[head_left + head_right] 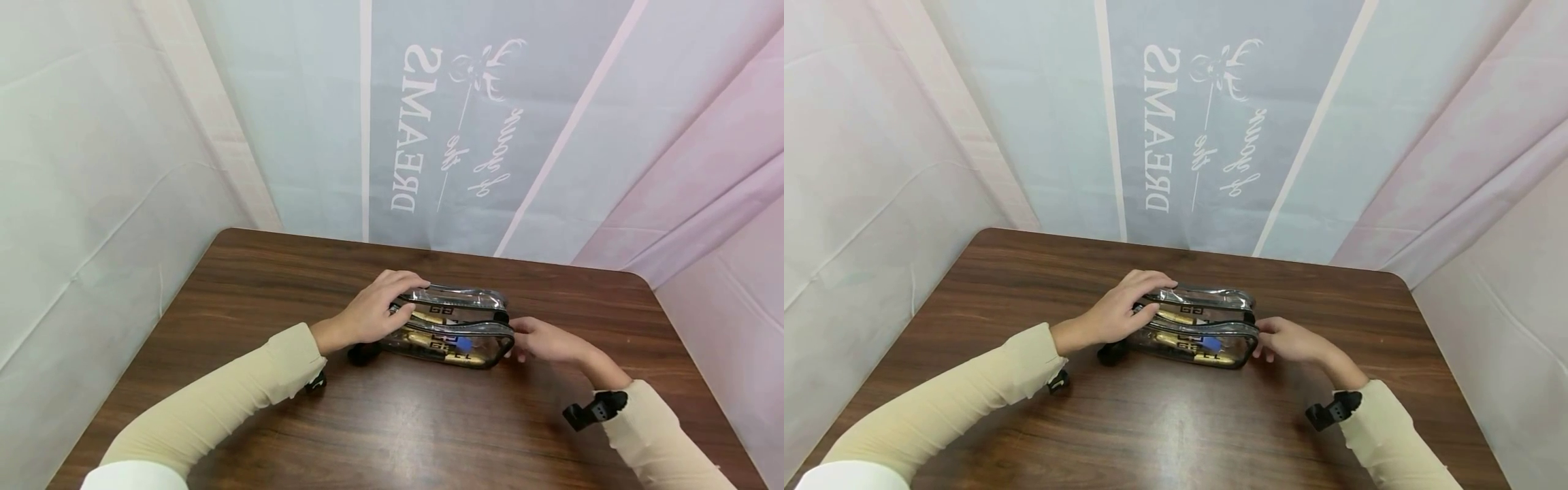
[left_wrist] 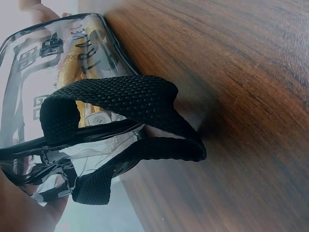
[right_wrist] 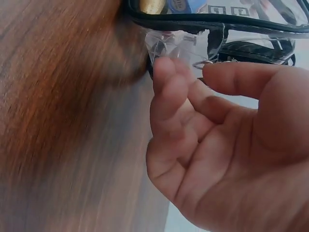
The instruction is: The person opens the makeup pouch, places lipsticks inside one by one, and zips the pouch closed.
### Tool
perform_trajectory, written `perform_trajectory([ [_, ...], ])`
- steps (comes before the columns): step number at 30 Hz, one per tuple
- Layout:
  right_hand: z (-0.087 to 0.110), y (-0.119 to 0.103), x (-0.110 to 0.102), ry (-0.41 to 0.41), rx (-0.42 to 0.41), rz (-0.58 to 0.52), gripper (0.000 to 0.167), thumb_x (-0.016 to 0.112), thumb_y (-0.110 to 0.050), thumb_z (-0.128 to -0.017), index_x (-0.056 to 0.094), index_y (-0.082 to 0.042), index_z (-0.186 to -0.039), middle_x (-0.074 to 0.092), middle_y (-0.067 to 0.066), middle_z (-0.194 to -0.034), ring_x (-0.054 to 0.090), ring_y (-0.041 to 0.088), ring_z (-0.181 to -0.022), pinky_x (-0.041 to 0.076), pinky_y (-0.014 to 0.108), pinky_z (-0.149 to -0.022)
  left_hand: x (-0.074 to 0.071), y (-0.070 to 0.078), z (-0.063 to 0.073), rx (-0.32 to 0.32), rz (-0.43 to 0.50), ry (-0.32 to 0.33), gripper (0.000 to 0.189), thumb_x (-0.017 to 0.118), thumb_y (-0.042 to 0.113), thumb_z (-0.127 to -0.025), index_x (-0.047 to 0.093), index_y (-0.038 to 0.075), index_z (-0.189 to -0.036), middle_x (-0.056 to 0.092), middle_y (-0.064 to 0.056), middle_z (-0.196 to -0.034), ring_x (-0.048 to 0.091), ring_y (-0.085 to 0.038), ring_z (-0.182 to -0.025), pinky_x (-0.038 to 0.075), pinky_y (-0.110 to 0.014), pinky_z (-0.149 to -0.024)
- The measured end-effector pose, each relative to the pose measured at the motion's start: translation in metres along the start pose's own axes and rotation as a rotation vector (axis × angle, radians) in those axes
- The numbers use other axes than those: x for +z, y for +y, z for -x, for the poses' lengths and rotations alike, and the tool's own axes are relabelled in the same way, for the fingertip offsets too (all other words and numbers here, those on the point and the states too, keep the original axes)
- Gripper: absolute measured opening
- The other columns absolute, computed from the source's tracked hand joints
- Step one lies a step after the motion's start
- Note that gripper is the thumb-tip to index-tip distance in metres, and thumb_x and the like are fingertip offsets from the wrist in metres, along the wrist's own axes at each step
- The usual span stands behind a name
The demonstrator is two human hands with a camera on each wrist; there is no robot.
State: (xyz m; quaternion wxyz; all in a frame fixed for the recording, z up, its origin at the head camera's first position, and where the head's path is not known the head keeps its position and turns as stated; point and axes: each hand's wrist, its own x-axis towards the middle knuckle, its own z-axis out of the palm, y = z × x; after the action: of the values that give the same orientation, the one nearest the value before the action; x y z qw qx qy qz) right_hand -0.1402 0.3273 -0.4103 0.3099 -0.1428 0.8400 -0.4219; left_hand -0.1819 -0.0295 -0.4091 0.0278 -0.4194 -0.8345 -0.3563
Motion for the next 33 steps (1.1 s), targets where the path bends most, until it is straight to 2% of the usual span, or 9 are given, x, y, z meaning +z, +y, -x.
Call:
perform_trajectory([
  [7, 0.0, 0.001, -0.007, -0.094, 0.001, -0.083, 0.029, 0.038, -0.014, -0.11, 0.059, 0.005, -0.11, 0.064, 0.016, -0.093, 0.053, 0.021, -0.068, 0.04, 0.031, -0.056, -0.001, 0.0, -0.003, -0.006, 0.026, 0.014, 0.045, 0.057, 0.016, -0.1, 0.056, 0.014, -0.144, 0.052, -0.002, -0.148, 0.047, -0.022, -0.131, 0.043, -0.047, -0.105],
  [13, -0.001, 0.007, -0.014, -0.152, -0.004, -0.139, 0.026, 0.04, -0.013, -0.109, 0.053, 0.008, -0.117, 0.064, 0.014, -0.095, 0.054, 0.017, -0.07, 0.039, 0.027, -0.056, -0.001, 0.002, -0.005, -0.022, 0.037, 0.007, 0.044, 0.056, 0.018, -0.101, 0.057, 0.014, -0.144, 0.052, -0.003, -0.148, 0.047, -0.023, -0.132, 0.043, -0.048, -0.105],
  [20, -0.001, 0.01, -0.019, -0.164, 0.001, -0.178, 0.029, 0.043, -0.006, -0.103, 0.048, 0.01, -0.127, 0.065, 0.015, -0.095, 0.054, 0.014, -0.071, 0.039, 0.024, -0.057, -0.002, 0.004, -0.007, -0.032, 0.033, 0.011, 0.044, 0.053, 0.022, -0.101, 0.057, 0.014, -0.144, 0.052, -0.002, -0.147, 0.047, -0.022, -0.13, 0.043, -0.048, -0.104],
  [30, 0.001, 0.008, -0.018, -0.179, -0.038, -0.186, 0.024, 0.043, -0.007, -0.104, 0.052, 0.01, -0.119, 0.064, 0.013, -0.094, 0.053, 0.013, -0.071, 0.038, 0.022, -0.056, 0.0, 0.003, -0.005, -0.03, 0.018, 0.009, 0.044, 0.054, 0.019, -0.101, 0.056, 0.014, -0.145, 0.052, -0.002, -0.148, 0.046, -0.022, -0.132, 0.043, -0.047, -0.105],
  [33, 0.0, 0.008, -0.018, -0.196, -0.053, -0.17, 0.025, 0.042, -0.01, -0.107, 0.055, 0.011, -0.111, 0.064, 0.01, -0.09, 0.051, 0.011, -0.069, 0.037, 0.023, -0.056, 0.0, 0.003, -0.004, -0.026, 0.016, 0.012, 0.044, 0.053, 0.02, -0.101, 0.057, 0.014, -0.144, 0.052, -0.002, -0.147, 0.046, -0.021, -0.131, 0.043, -0.047, -0.105],
])
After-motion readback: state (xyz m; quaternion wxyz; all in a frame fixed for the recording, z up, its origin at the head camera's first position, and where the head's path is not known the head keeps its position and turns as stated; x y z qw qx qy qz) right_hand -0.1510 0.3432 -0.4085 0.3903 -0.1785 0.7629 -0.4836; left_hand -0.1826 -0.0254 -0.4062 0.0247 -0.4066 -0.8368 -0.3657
